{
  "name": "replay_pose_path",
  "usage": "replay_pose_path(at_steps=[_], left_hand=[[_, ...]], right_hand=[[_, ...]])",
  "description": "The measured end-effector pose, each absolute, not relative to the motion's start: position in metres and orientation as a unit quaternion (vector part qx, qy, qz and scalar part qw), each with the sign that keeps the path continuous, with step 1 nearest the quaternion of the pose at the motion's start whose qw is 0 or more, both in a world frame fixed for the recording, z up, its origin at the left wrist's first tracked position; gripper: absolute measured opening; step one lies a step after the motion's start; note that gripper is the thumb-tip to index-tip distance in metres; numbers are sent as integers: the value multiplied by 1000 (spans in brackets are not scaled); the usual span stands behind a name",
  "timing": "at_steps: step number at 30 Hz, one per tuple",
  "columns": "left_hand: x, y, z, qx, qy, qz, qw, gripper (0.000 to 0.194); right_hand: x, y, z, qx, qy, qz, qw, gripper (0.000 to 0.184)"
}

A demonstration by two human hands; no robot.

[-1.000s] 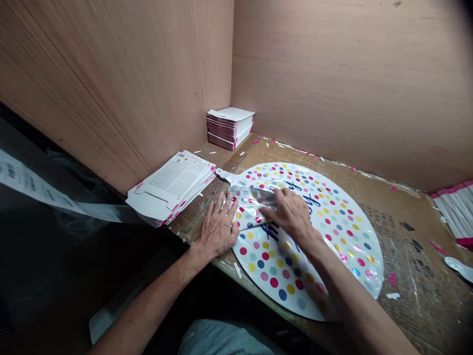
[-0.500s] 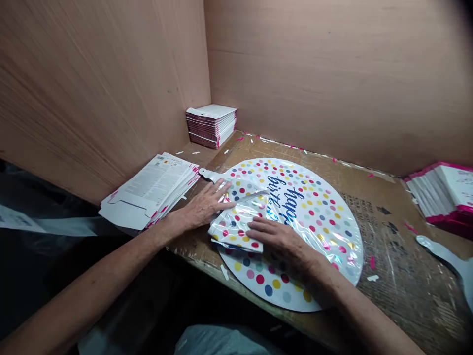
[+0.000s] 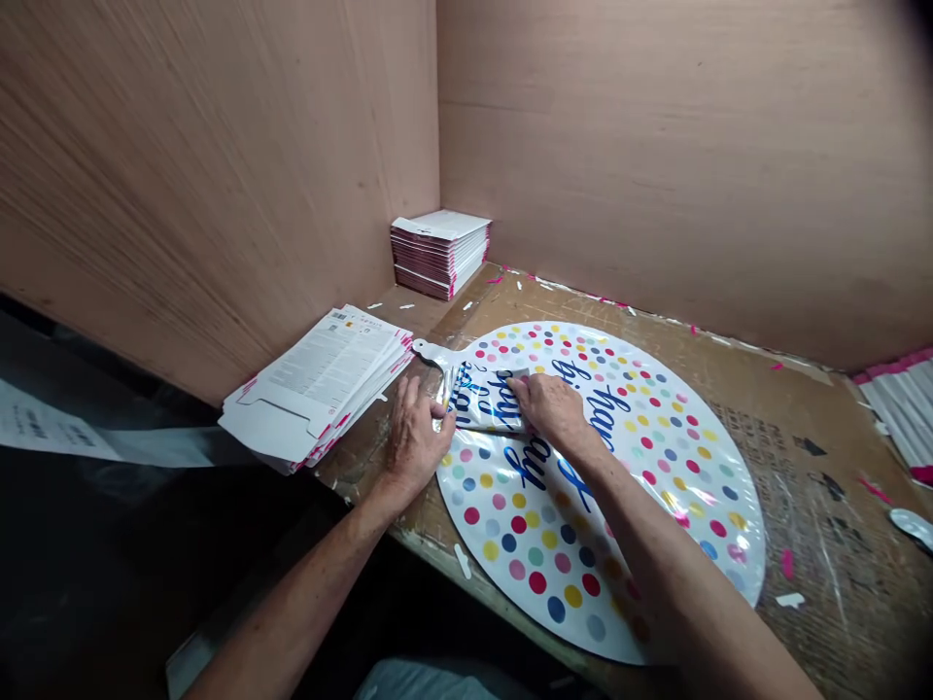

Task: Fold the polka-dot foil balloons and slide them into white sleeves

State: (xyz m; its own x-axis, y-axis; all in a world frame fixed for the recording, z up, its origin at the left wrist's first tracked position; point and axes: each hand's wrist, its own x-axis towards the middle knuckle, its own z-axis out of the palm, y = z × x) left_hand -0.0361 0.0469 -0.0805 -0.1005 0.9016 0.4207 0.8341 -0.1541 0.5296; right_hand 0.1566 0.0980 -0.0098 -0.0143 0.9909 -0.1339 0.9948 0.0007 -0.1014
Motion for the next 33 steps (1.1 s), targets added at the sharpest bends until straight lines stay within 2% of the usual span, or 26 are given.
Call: replay_pose_path(at_steps=[6, 8, 11, 15, 19, 21, 23, 25, 28, 29, 33], left_hand=[[-36, 47, -87, 682, 637, 360, 6, 9], [-35, 48, -88, 683, 639, 354, 5, 10], [-38, 49, -89, 691, 633, 349, 10, 10], [-43, 48, -85, 698, 626, 345, 42, 6], [-35, 48, -70, 662, 649, 370, 59, 39], [-24, 49, -60, 659, 649, 374, 66, 30], [-13, 51, -52, 665, 632, 381, 116, 19], [-6, 52, -45, 661, 612, 393, 184, 22], [-1, 51, -38, 642, 602, 417, 228, 43], [0, 50, -36, 638, 596, 425, 240, 45], [12, 41, -28, 658, 532, 435, 307, 25]], right_hand=[[143, 102, -17, 687, 726, -14, 33, 53], [139, 105, -18, 694, 719, 9, 27, 49], [133, 118, -9, 625, 780, 45, -1, 40], [131, 128, 8, 551, 832, -32, 52, 34], [143, 104, 17, 550, 831, -65, 55, 28], [152, 86, 19, 550, 829, -90, 48, 29], [159, 71, 23, 551, 825, -118, 45, 39], [164, 63, 27, 543, 828, -134, 36, 43], [171, 58, 32, 508, 851, -132, 2, 25], [173, 57, 33, 497, 858, -125, -9, 20], [176, 51, 32, 498, 859, -117, 8, 25]])
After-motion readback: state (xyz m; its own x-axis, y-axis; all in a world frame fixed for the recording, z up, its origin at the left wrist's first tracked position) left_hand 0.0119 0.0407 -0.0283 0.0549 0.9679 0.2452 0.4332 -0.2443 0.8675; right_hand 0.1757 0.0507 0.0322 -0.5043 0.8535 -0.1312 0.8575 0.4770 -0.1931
